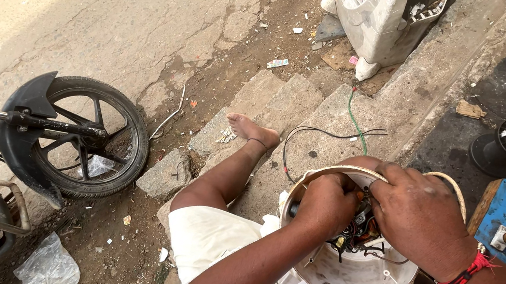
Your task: The person sits on the ground with a mixer grinder motor base on their lap, opens its housing and works on the internal wiring and motor connections by hand, repositioning the casing and wires as they repair the appliance.
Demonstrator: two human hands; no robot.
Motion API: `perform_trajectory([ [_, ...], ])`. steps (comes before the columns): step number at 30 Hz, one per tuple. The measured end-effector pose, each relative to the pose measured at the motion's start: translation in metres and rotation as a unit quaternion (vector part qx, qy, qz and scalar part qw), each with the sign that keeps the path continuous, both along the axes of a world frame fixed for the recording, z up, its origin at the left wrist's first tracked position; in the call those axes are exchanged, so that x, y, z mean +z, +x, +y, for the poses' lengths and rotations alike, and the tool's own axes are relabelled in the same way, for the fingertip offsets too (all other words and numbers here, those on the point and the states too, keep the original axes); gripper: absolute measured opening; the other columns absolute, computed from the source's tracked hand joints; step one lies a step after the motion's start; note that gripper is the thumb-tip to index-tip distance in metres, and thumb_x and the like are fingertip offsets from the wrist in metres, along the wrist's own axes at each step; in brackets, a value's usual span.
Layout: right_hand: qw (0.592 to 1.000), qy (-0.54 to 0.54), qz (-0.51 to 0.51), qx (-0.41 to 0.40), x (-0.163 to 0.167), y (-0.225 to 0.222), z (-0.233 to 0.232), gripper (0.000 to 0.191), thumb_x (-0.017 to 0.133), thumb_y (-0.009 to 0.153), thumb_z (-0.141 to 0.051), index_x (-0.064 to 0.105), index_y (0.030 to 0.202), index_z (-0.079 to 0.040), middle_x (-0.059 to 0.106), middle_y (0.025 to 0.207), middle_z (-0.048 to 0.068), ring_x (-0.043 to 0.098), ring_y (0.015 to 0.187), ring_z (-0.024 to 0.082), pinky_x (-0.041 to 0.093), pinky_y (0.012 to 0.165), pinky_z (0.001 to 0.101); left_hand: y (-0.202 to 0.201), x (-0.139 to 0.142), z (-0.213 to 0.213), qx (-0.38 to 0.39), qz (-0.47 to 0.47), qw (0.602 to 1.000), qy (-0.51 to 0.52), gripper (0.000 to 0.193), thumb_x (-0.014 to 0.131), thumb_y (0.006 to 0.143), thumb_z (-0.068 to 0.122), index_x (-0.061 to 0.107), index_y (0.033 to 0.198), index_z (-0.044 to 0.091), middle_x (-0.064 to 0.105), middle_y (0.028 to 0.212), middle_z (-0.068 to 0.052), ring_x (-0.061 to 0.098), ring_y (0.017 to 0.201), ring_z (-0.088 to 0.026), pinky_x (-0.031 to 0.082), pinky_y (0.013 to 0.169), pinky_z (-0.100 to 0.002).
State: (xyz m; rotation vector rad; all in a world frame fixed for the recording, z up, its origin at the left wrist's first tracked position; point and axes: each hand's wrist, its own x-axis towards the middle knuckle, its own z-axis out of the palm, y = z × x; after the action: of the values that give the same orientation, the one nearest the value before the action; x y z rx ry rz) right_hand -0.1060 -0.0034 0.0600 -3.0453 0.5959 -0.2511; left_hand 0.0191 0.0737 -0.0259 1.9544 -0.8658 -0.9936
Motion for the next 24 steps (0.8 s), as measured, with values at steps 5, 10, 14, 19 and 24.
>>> perform_trajectory([
  [5,1.000,0.003,-0.010,-0.006,-0.001,0.000,0.001,0.019,0.071,0.074,-0.016,0.073,0.092,-0.010,0.066,0.089,0.009,0.069,0.083,0.029,0.054,0.074,0.0446,0.000,-0.001,0.000,-0.001,0.003,1.000,-0.006,0.021,0.068,0.090,0.018,0.077,0.102,0.002,0.077,0.096,-0.018,0.076,0.090,-0.031,0.056,0.084,-0.042],
  [10,1.000,-0.006,-0.001,-0.006,-0.001,0.000,0.001,0.020,0.072,0.073,-0.016,0.073,0.092,-0.011,0.067,0.091,0.009,0.069,0.084,0.029,0.054,0.075,0.0450,0.000,-0.004,0.000,0.000,0.009,1.000,-0.013,0.021,0.069,0.090,0.019,0.077,0.101,0.003,0.078,0.095,-0.018,0.076,0.089,-0.030,0.057,0.084,-0.042],
  [14,1.000,-0.001,-0.003,0.007,-0.001,0.001,-0.001,0.021,0.071,0.072,-0.014,0.073,0.092,-0.011,0.067,0.090,0.009,0.069,0.084,0.029,0.054,0.073,0.0448,0.000,-0.007,0.000,0.001,0.003,1.000,-0.017,0.021,0.069,0.090,0.019,0.078,0.101,0.003,0.078,0.095,-0.018,0.076,0.089,-0.029,0.056,0.084,-0.041],
  [19,1.000,0.002,0.004,0.008,0.000,0.000,-0.002,0.015,0.071,0.073,-0.014,0.074,0.088,-0.013,0.065,0.090,0.009,0.069,0.084,0.028,0.055,0.073,0.0442,-0.001,-0.010,0.000,0.001,-0.007,0.999,-0.033,0.021,0.068,0.090,0.017,0.079,0.104,0.007,0.078,0.096,-0.017,0.077,0.089,-0.029,0.057,0.085,-0.040],
  [24,1.000,0.011,-0.016,0.011,-0.001,0.000,0.000,0.017,0.070,0.072,-0.013,0.075,0.089,-0.014,0.065,0.088,0.010,0.068,0.082,0.029,0.055,0.070,0.0448,0.000,-0.012,0.003,-0.017,-0.009,0.998,-0.059,0.021,0.068,0.088,0.015,0.080,0.104,0.009,0.078,0.100,-0.015,0.076,0.094,-0.028,0.056,0.088,-0.039],
])
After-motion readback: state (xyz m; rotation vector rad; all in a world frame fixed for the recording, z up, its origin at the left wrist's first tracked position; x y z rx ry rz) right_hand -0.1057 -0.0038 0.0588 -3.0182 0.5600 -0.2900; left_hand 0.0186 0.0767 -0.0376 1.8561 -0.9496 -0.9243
